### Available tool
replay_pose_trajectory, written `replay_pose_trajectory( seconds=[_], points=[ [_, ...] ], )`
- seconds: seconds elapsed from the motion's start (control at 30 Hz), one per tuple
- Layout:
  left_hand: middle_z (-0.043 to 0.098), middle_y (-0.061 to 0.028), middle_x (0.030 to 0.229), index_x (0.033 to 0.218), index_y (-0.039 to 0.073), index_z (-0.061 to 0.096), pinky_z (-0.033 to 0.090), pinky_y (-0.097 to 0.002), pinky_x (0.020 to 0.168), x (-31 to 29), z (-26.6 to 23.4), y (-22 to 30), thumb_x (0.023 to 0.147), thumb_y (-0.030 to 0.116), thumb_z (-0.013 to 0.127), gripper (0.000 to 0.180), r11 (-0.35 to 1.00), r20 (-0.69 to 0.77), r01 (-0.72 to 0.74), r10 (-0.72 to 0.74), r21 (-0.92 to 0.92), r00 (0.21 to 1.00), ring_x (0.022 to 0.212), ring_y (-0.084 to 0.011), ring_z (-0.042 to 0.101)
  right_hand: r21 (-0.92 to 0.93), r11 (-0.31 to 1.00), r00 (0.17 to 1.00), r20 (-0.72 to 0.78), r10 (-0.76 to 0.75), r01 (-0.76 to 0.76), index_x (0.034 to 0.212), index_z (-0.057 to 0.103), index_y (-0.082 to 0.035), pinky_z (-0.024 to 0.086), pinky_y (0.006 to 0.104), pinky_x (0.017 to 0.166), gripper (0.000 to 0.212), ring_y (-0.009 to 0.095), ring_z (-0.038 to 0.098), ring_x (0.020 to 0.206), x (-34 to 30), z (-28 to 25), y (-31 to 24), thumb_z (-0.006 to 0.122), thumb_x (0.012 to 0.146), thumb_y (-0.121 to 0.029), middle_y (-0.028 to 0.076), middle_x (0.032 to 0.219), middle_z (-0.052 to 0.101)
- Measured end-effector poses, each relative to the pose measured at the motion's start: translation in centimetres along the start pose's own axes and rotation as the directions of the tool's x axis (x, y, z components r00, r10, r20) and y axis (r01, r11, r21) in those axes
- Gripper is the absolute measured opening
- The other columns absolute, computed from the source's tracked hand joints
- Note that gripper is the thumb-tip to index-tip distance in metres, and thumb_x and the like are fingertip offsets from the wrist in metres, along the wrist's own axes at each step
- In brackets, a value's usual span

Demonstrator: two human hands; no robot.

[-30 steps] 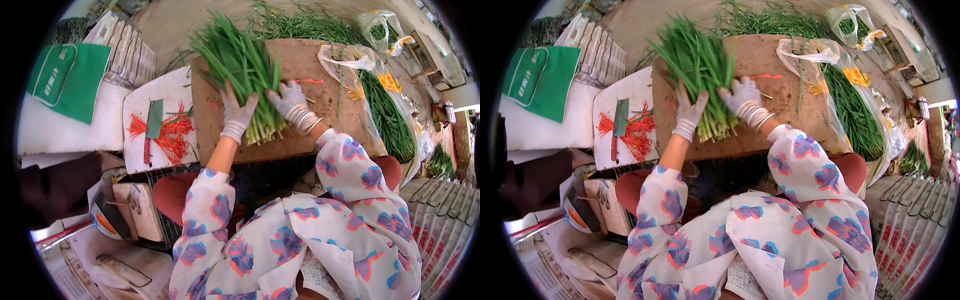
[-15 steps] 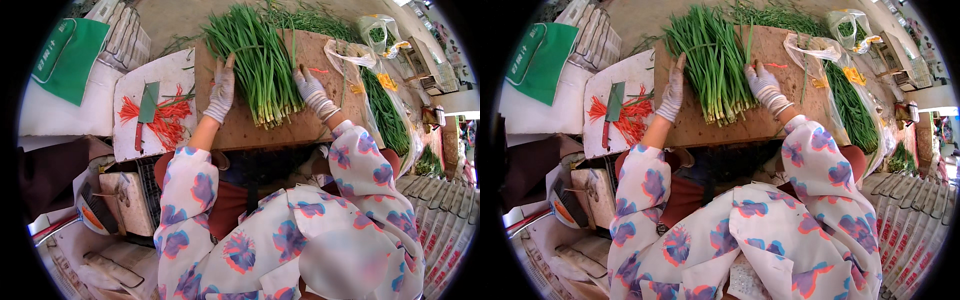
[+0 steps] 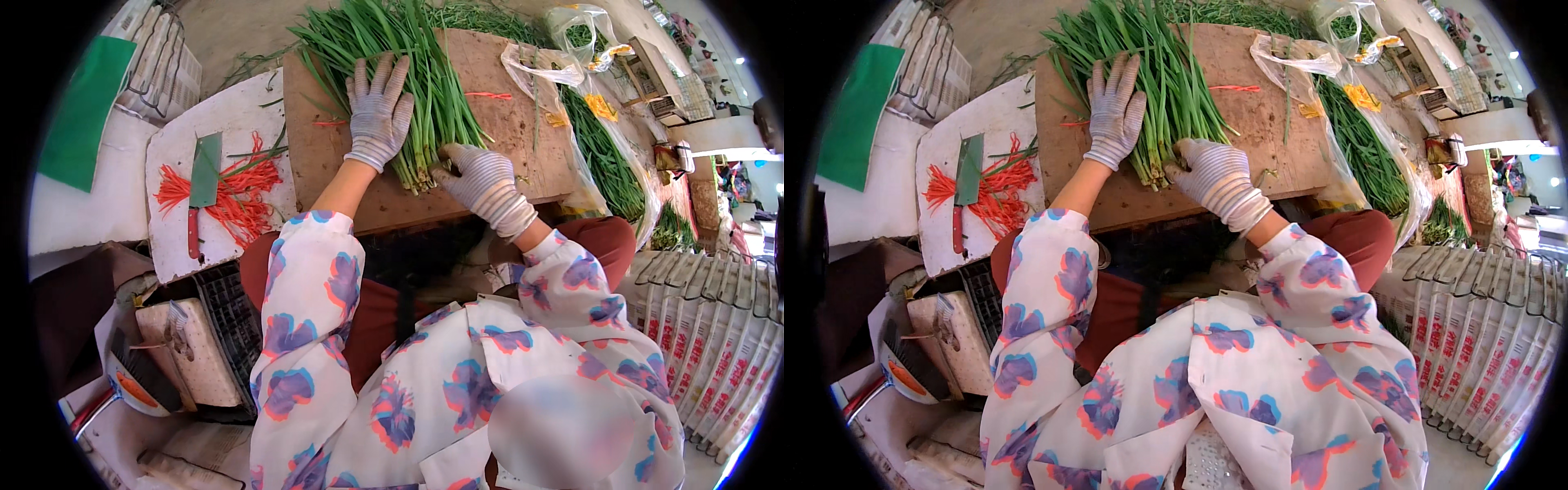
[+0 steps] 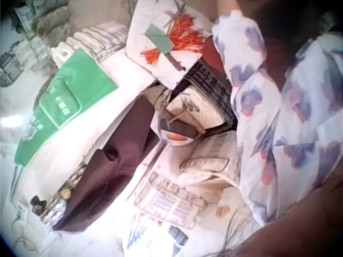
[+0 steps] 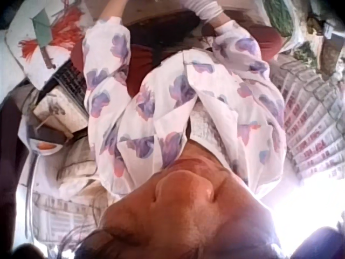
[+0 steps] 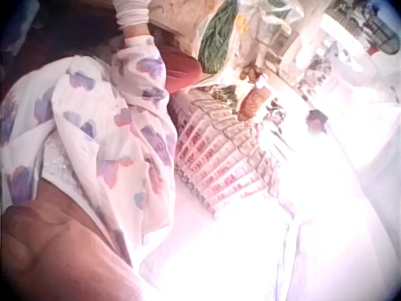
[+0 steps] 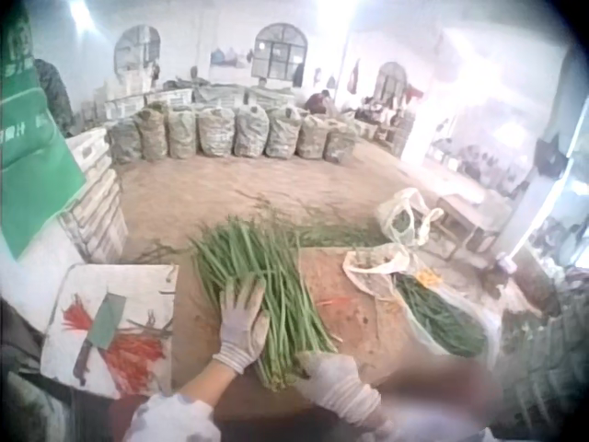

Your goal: The person sorts bunches of garlic chives by hand, stripping away damaged leaves and aligning the stems on a wooden board.

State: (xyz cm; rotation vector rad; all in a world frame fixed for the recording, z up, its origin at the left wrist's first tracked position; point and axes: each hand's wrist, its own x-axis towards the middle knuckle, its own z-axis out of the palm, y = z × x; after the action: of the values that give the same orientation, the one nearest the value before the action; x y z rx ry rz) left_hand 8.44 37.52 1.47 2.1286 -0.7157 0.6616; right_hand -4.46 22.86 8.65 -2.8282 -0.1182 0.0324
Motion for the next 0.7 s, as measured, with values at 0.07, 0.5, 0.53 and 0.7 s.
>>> replay_pose_trajectory(
  seconds=[0.07, 0.5, 0.53, 0.7],
  points=[
    [0.044, -0.007, 0.135, 0.138, 0.018, 0.034, 0.014, -0.058, 0.105, -0.1, 0.5, 0.1, 0.09, 0.03, 0.042, 0.051, 0.998, -0.039, -0.001, -0.002, -0.061, 0.999, 0.129, -0.0417, 0.025, 0.018, 0.998, 0.999, 0.009, 0.053, -0.053, 0.093, 0.065, -0.01, 0.05, 0.0376, 0.065, 0.03, 0.032, 0.062, 0.075, 0.2, 0.7, 0.5, 0.059, 0.079, -0.037, 0.014, 0.079, 0.064],
    [0.06, -0.0067, 0.111, 0.136, 0.009, 0.034, 0.023, -0.0488, 0.103, -0.5, 1.7, -1.0, 0.094, 0.026, 0.038, 0.046, 0.98, -0.256, 0.027, -0.078, -0.199, 0.964, 0.117, -0.0299, 0.043, 0.251, 0.956, 0.988, 0.03, 0.152, -0.155, 0.094, 0.068, -0.009, 0.05, 0.0356, 0.068, 0.028, 0.029, 0.065, 0.075, 0.2, 1.9, 1.0, 0.064, 0.077, -0.031, 0.015, 0.08, 0.066],
    [0.06, -0.0066, 0.112, 0.136, 0.009, 0.035, 0.024, -0.0483, 0.103, -0.4, 1.8, -0.9, 0.094, 0.026, 0.038, 0.045, 0.978, -0.255, 0.036, -0.089, -0.208, 0.963, 0.117, -0.0305, 0.044, 0.338, 0.925, 0.985, 0.045, 0.167, -0.172, 0.094, 0.067, -0.008, 0.05, 0.035, 0.068, 0.028, 0.028, 0.065, 0.075, 0.3, 2.3, 1.4, 0.064, 0.076, -0.03, 0.015, 0.081, 0.066],
    [0.058, -0.007, 0.115, 0.136, 0.01, 0.035, 0.024, -0.0484, 0.103, -0.7, 1.3, -1.5, 0.093, 0.027, 0.039, 0.046, 0.977, -0.196, 0.074, -0.114, -0.198, 0.974, 0.118, -0.0305, 0.043, 0.502, 0.827, 0.939, 0.334, 0.084, -0.252, 0.095, 0.066, -0.004, 0.049, 0.0304, 0.066, 0.026, 0.018, 0.062, 0.068, -2.7, -0.4, 1.3, 0.063, 0.075, -0.021, 0.016, 0.077, 0.065]
  ],
)
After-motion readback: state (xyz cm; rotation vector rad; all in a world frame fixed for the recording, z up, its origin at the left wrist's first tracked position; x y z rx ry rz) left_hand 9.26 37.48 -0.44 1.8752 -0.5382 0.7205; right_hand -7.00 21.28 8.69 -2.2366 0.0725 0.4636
